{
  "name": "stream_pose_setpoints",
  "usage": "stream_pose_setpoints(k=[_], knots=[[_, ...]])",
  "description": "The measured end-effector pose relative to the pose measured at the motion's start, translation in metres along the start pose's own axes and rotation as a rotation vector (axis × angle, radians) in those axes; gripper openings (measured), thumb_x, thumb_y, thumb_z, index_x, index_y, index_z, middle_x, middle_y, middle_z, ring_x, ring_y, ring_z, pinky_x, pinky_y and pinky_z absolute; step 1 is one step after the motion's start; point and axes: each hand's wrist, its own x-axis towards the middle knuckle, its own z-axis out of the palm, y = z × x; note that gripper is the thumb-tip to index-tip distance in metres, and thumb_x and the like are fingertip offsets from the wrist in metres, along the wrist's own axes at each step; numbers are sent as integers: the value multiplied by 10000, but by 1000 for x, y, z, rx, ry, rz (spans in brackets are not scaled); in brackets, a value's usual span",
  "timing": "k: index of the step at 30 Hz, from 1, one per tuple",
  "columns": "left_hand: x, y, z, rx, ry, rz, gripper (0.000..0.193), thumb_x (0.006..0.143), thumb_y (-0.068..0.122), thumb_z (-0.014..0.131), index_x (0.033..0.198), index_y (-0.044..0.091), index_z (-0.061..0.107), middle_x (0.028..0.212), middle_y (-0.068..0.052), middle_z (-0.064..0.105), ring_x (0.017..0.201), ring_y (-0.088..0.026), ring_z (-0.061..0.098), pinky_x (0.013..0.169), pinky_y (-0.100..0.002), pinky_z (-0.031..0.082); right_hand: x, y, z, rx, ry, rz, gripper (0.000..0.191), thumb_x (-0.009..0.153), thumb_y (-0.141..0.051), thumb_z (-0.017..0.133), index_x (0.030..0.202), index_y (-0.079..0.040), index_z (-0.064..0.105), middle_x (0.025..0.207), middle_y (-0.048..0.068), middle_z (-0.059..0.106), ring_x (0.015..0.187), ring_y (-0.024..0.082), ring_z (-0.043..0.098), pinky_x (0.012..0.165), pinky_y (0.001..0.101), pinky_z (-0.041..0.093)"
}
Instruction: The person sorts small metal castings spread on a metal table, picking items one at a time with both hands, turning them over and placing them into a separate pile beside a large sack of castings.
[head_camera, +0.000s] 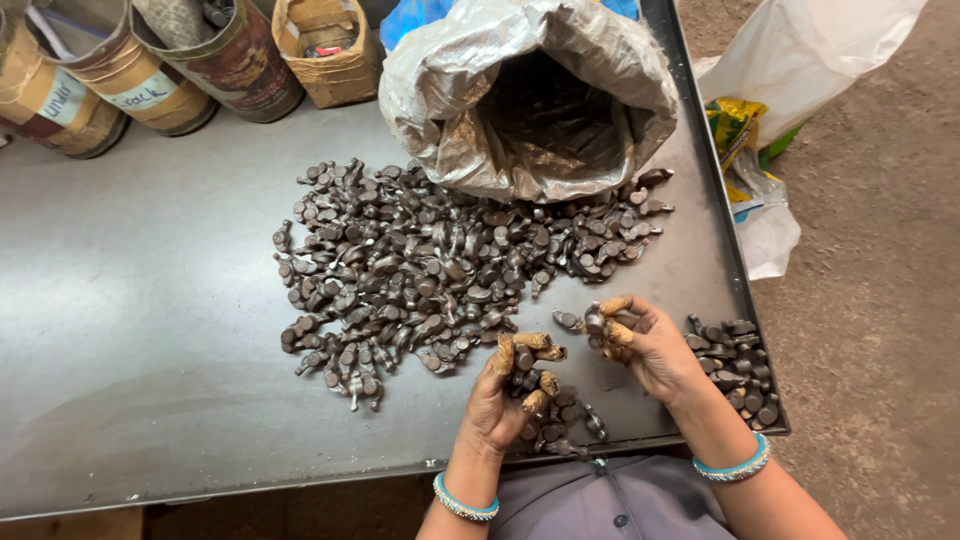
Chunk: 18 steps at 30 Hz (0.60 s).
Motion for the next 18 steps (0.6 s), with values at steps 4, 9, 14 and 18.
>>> stream_pose_setpoints(k=[4, 9, 14, 18], knots=[[2, -4, -5, -18, 3, -4, 468, 993, 407, 642, 1225, 1, 663, 1068, -138, 742, 799, -257, 711, 555, -292, 519, -9, -1, -11, 202, -20, 157, 341, 895, -86, 739, 1204, -8, 619, 1054, 192, 743, 814, 192, 727, 589, 215, 561], [5, -10, -12, -54, 116, 20, 389, 1006, 356, 665, 1209, 24, 682, 915, -28, 681, 825, -223, 702, 675, -379, 597, -15, -2, -16, 219, -101, 178, 387, 940, -133, 714, 1275, 38, 623, 1061, 171, 740, 802, 168, 708, 602, 235, 566], [10, -13, 7, 133, 292, -24, 403, 985, 408, 668, 1116, 28, 693, 876, -44, 686, 830, -229, 721, 723, -431, 629, -24, -10, 7, -60, -62, 136, 358, 922, -165, 702, 1219, 34, 682, 1033, 135, 752, 792, 139, 702, 581, 245, 562], [10, -20, 21, -50, 350, -144, 447, 905, 472, 614, 1077, 66, 693, 918, -98, 748, 786, -244, 735, 650, -381, 617, -20, -22, 43, -787, -74, -191, 274, 950, -113, 719, 1199, -20, 783, 973, 72, 642, 723, 184, 628, 584, 304, 523]])
